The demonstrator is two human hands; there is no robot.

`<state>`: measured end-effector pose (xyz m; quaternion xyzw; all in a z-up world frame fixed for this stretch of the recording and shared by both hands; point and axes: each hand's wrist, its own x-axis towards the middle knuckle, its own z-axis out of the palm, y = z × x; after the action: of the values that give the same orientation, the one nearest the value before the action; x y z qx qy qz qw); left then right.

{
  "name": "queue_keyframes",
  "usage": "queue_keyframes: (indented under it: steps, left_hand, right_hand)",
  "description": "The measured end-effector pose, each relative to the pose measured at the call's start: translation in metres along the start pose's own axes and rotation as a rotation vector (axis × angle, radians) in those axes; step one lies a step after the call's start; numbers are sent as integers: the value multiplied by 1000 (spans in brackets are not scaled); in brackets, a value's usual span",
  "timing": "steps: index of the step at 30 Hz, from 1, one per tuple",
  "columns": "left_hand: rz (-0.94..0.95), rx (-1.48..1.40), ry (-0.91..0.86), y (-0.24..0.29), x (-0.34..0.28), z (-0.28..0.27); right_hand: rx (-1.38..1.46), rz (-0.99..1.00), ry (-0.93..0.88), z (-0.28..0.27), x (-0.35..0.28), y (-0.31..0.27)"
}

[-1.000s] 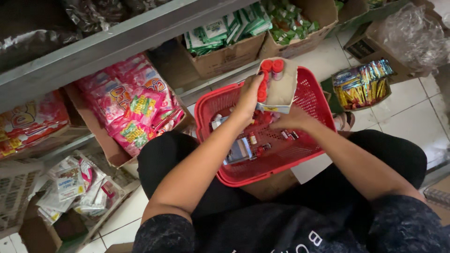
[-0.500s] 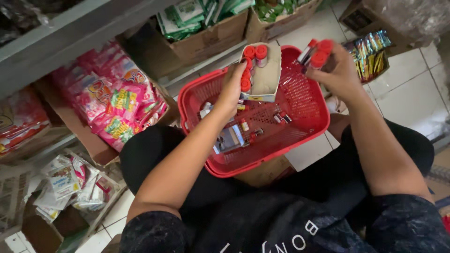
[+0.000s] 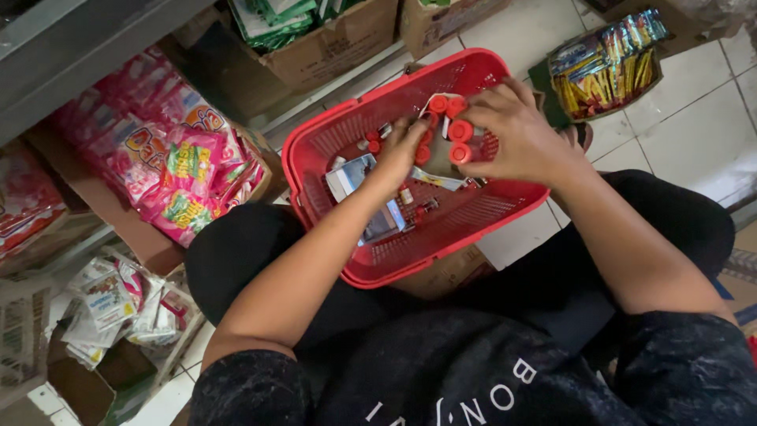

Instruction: The person sits on the floor and sorts small bottles with red caps and small blue and white boxes into a red plastic basket.

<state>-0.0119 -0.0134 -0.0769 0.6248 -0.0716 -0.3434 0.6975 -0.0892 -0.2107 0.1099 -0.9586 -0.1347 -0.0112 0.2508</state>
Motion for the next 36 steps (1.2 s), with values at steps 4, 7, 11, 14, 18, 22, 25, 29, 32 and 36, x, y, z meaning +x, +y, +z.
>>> queue_keyframes:
  steps: [4, 7, 11, 14, 18, 22, 25, 29, 32, 36]
  left_hand:
    - [-29, -34, 22, -10, 1, 1]
    - [-62, -57, 22, -10, 2, 1]
    - [-94, -46, 15, -2, -2, 1]
    - [-107, -45, 14, 6, -5, 1]
    - [-159, -43, 6, 14, -7, 2]
    - [-126, 16, 10, 22, -10, 2]
    - [-146, -58, 15, 26, -10, 2]
    - [-178, -121, 40, 26, -8, 3]
    - [-133, -86, 35, 23, -7, 3]
    - [-20, -68, 8, 19, -9, 2]
  right_hand:
    - [-37, -20, -38, 0, 2, -6]
    - [-47, -53, -46, -2, 3, -9]
    - [-33, -55, -75, -6, 6, -14]
    - [20, -38, -76, -10, 7, -16]
    - [101, -22, -66, -10, 8, -11]
    - [464, 217, 35, -13, 2, 5]
    - [1015, 417, 192, -3, -4, 19]
    - [1246, 295, 319, -2, -9, 40]
    - [806, 298, 239, -6, -7, 34]
    - [426, 310, 105, -9, 1, 5]
